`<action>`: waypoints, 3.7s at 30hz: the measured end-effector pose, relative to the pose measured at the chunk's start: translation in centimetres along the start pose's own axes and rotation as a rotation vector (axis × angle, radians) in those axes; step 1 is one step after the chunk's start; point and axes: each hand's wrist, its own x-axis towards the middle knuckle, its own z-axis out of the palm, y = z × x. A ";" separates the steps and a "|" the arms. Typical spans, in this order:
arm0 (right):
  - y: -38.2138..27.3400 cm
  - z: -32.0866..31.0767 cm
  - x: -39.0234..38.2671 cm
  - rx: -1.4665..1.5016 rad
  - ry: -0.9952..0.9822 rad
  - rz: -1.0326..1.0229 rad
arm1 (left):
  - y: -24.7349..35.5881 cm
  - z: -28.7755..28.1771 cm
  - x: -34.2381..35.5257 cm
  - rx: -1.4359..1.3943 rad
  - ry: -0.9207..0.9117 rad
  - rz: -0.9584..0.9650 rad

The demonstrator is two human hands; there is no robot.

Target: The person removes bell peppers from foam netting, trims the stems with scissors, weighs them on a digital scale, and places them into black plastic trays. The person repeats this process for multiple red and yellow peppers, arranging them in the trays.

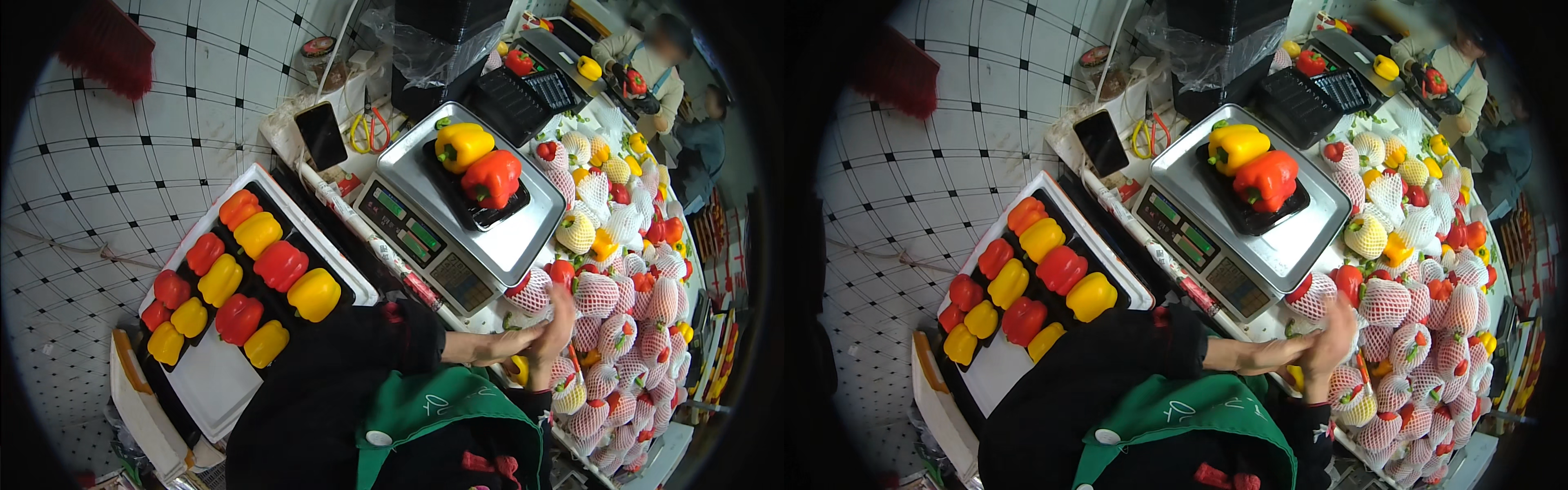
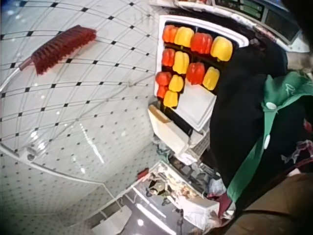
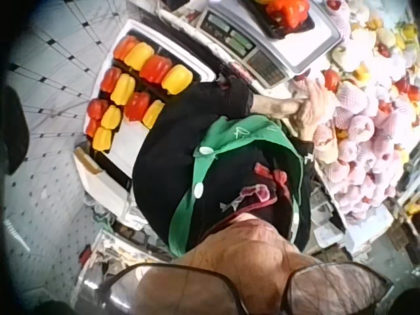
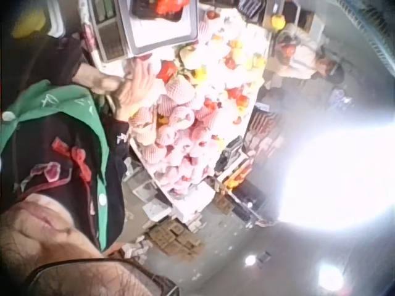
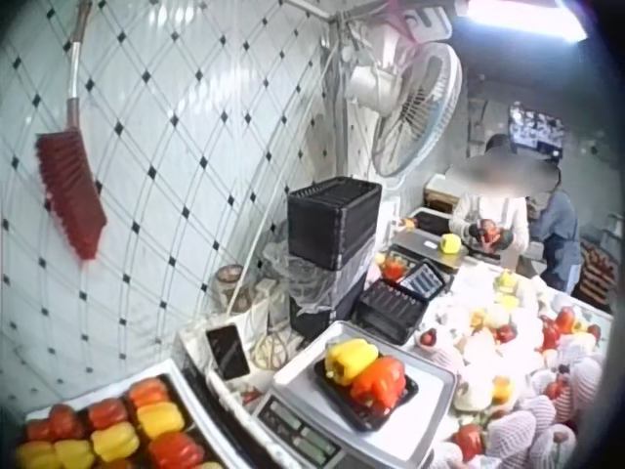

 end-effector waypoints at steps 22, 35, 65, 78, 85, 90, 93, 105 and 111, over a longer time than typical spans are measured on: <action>-0.3 -6.2 -4.0 -0.041 0.226 0.376 | 11.8 0.4 -7.2 1.143 0.760 0.726; -2.4 10.3 13.1 0.629 -0.312 0.495 | 21.1 -19.8 -13.3 1.008 1.103 0.479; -26.8 11.0 -8.5 0.941 -1.372 -0.282 | -19.9 13.4 -36.1 0.153 2.514 0.991; -32.1 14.9 -18.9 1.054 -1.776 0.756 | -24.0 8.5 -49.7 0.251 2.389 0.701; -34.1 16.1 -19.5 1.178 -1.583 1.030 | -21.4 5.0 -48.7 0.595 2.537 0.679; -34.9 15.5 -17.1 1.017 -1.732 0.844 | -24.0 4.2 -50.8 0.605 2.484 0.676; -32.0 16.7 -18.6 1.146 -1.814 0.863 | -21.7 9.2 -50.0 0.782 2.489 0.408; -6.9 -2.0 -5.5 -0.050 -0.006 0.128 | -7.2 10.0 -33.3 0.880 1.682 0.852; 9.4 -8.3 -9.7 -0.562 -0.061 0.261 | -0.5 6.4 -14.4 1.176 0.885 0.557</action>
